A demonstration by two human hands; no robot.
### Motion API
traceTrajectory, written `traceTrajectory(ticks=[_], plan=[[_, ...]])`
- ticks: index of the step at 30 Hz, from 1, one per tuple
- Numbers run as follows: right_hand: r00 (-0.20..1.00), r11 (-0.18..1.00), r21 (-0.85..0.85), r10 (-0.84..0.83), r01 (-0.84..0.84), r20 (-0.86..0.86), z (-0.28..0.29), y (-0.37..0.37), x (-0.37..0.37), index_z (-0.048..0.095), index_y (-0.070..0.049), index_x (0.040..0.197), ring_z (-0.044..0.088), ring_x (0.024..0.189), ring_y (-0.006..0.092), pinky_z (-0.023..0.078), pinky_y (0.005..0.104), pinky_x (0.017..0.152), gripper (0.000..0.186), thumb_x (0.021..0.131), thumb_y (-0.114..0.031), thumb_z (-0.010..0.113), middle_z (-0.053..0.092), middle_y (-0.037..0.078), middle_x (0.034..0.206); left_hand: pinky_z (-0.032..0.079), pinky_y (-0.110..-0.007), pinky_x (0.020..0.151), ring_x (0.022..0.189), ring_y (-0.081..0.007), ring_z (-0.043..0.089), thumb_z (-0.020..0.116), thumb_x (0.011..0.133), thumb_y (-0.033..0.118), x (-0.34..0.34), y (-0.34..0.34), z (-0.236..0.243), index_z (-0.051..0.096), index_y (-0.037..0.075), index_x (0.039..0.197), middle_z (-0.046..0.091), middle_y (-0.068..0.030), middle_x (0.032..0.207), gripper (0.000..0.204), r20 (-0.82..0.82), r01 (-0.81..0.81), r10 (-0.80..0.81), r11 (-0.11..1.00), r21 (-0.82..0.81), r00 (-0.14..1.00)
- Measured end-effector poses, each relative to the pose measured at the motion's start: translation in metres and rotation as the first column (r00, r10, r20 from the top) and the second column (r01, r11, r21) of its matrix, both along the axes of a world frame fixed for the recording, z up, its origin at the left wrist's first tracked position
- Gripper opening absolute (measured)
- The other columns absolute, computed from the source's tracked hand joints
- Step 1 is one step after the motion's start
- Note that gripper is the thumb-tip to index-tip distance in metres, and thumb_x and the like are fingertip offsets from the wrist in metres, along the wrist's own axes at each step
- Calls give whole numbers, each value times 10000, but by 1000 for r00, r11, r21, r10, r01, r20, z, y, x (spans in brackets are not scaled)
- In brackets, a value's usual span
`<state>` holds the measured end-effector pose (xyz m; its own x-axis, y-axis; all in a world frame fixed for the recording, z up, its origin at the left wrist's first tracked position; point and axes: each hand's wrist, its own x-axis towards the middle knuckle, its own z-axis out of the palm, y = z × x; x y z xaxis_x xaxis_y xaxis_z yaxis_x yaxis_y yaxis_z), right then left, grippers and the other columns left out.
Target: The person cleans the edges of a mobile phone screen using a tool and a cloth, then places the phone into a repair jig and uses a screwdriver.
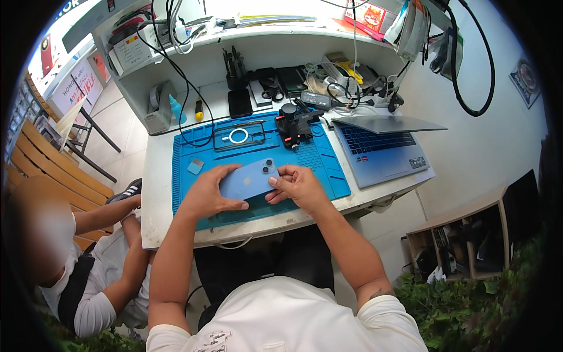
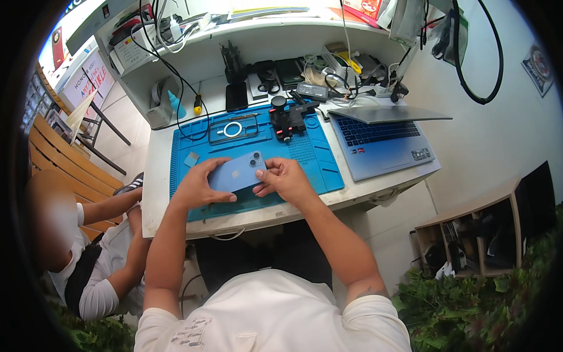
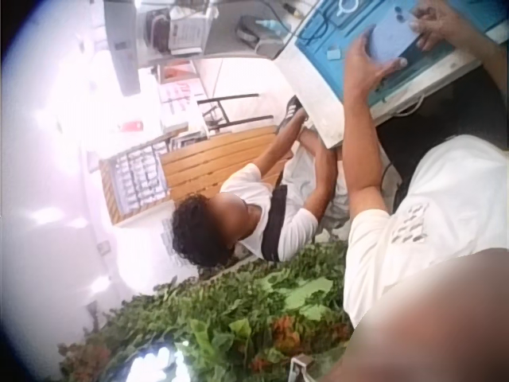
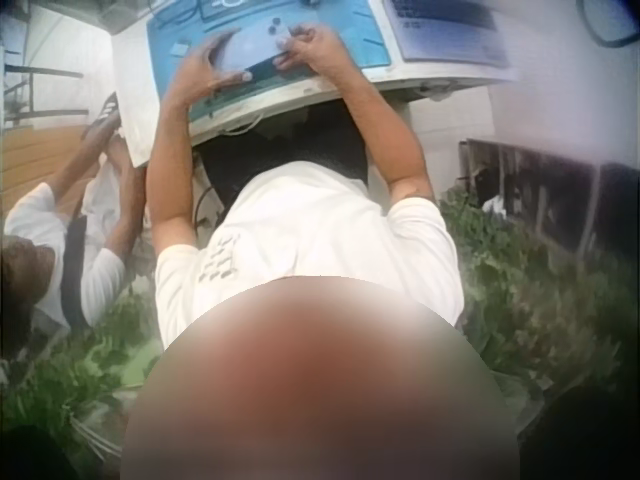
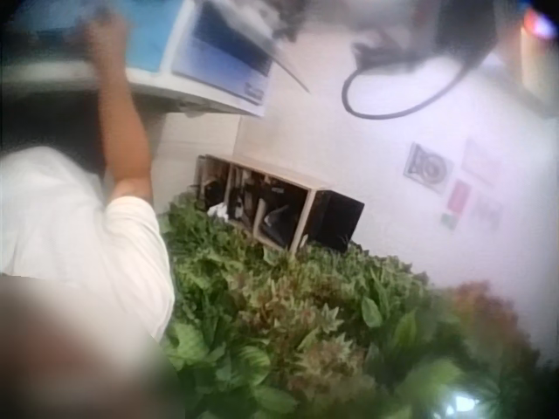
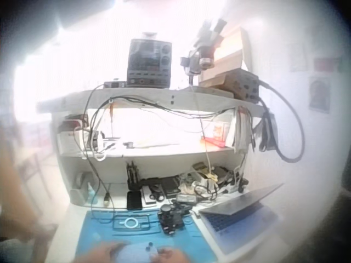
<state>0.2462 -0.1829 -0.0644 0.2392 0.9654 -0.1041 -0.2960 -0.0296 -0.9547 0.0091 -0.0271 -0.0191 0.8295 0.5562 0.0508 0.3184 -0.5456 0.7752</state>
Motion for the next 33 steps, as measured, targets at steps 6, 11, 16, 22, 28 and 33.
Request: traceTrajectory(ticks=[6, 11, 16, 22, 28, 33], plan=[[998, 997, -47, 62, -61, 14, 9, 5, -4, 685, 146, 1284, 829, 835, 253, 703, 334, 704, 396, 1055, -155, 804, 803, 201, 1012, 606, -421, 1011, 1111, -357, 766, 997, 633, 356, 0, -10, 2, 693, -11, 1410, 783, -218, 1220, 912, -240, -3, 47, 984, 177, 970], [995, 994, -64, 95, -93, 16, 22, 15, -2, 729, 102, 1257, 805, 790, 223, 682, 323, 680, 418, 1045, -243, 833, 801, 176, 999, 604, -367, 781, 829, -270, 733, 933, 680, 400, -19, -1, -29, 694, -26, 1347, 757, -144, 1020, 827, 35, -60, 59, 998, 35, 998], [781, 936, 195, -353, 294, 515, 32, 26, 36, 783, 14, 1214, 758, 790, 180, 617, 320, 678, 363, 1039, -300, 831, 791, 98, 981, 366, -232, 492, 580, -66, 484, 829, 823, 384, -37, 4, -36, 634, -28, 1354, 568, 13, 838, 699, 276, 89, 227, 600, -795, 934], [585, 957, 288, -254, 36, 770, 57, 19, -2, 701, 42, 1366, 732, 1077, 206, 631, 332, 836, 559, 962, -287, 904, 731, 146, 1218, 238, -197, 437, 523, -11, 365, 764, 923, 330, -40, 1, -34, 611, -35, 1353, 486, 59, 800, 584, 365, 235, 348, 363, -902, 864], [546, 885, 457, -428, 91, 720, 39, 7, -51, 577, -21, 1526, 667, 1280, 367, 566, 480, 1101, 771, 859, -203, 919, 591, 189, 1488, 602, -394, 901, 1000, -263, 751, 985, 755, 446, -10, -19, -8, 705, -77, 1329, 779, -169, 1156, 826, 74, -256, 310, 880, -400, 948], [41, 825, 448, -464, -344, 885, 30, 4, -43, 715, -53, 1340, 674, 1326, 369, 462, 582, 1254, 563, 787, -29, 817, 700, 141, 1340, 605, -405, 940, 1064, -323, 768, 1016, 729, 524, 8, -19, -3, 651, -83, 1425, 780, -214, 1191, 993, 20, -140, 147, 972, -189, 989]])
